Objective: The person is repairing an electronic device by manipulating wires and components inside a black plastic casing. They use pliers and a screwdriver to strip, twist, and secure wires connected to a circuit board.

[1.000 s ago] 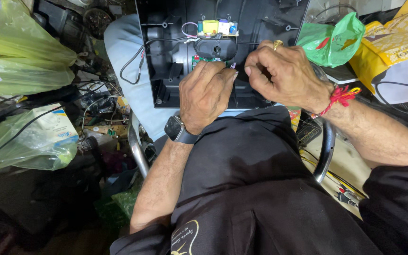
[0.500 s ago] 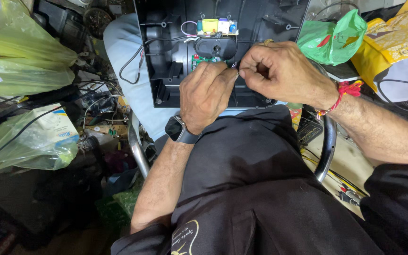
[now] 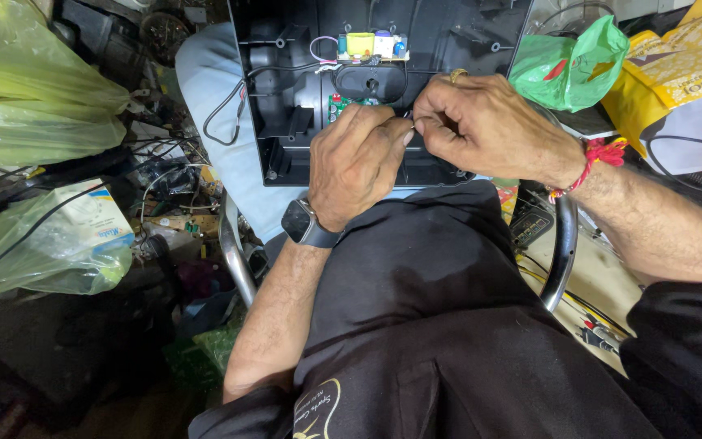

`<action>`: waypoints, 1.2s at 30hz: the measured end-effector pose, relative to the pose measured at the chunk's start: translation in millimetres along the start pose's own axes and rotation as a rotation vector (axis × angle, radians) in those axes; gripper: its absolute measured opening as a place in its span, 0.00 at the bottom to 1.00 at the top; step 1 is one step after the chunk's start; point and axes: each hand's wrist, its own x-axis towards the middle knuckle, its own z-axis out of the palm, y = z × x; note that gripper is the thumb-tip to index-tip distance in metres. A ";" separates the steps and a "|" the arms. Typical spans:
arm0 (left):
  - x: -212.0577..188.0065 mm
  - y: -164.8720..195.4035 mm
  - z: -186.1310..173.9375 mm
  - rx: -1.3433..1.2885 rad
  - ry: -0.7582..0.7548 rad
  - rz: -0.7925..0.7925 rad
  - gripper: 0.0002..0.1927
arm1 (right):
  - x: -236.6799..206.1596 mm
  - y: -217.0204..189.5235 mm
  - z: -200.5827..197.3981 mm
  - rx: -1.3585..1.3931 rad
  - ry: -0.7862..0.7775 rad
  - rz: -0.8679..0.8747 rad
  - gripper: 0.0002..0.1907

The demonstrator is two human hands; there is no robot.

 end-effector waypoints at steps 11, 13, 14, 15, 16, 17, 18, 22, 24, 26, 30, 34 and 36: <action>-1.1 -1.5 3.9 0.001 -0.063 -0.055 0.06 | -1.9 6.5 3.2 -0.054 -0.015 -0.040 0.04; -2.1 -2.2 5.6 0.013 -0.073 -0.061 0.05 | -1.8 5.8 3.6 -0.064 -0.016 -0.053 0.04; -2.8 -2.6 6.3 0.025 -0.083 -0.062 0.06 | -1.6 5.4 3.8 -0.073 -0.012 -0.071 0.04; -3.5 -3.0 6.7 0.036 -0.093 -0.063 0.06 | -1.3 4.8 4.0 -0.081 -0.008 -0.088 0.04; -4.2 -3.5 6.8 0.039 -0.096 -0.062 0.06 | -1.2 4.3 4.3 -0.088 -0.003 -0.084 0.04; -4.7 -3.9 6.8 0.041 -0.098 -0.060 0.06 | -1.4 4.0 4.2 -0.097 0.001 -0.080 0.04; -4.8 -4.2 6.9 0.042 -0.099 -0.058 0.06 | -1.8 3.8 4.1 -0.106 0.006 -0.075 0.05; -4.6 -3.9 5.3 0.035 -0.068 -0.051 0.05 | -4.3 4.5 1.1 -0.051 0.024 -0.095 0.08; -4.0 -3.4 5.0 0.041 -0.082 -0.070 0.04 | -5.9 4.3 -3.9 -0.032 0.026 -0.128 0.10; -3.7 -4.0 5.0 0.038 -0.081 -0.059 0.04 | -7.0 2.9 -9.7 -0.044 0.055 -0.096 0.11; -4.7 -4.5 5.4 0.039 -0.073 -0.053 0.05 | -12.3 4.4 -22.9 0.101 0.158 -0.026 0.09; -0.7 0.9 0.0 0.005 -0.063 -0.070 0.04 | -32.5 25.7 -26.7 0.330 0.513 0.064 0.07; 6.2 3.8 -3.9 -0.026 -0.040 -0.065 0.03 | -39.2 50.3 -35.6 0.331 0.901 -0.023 0.08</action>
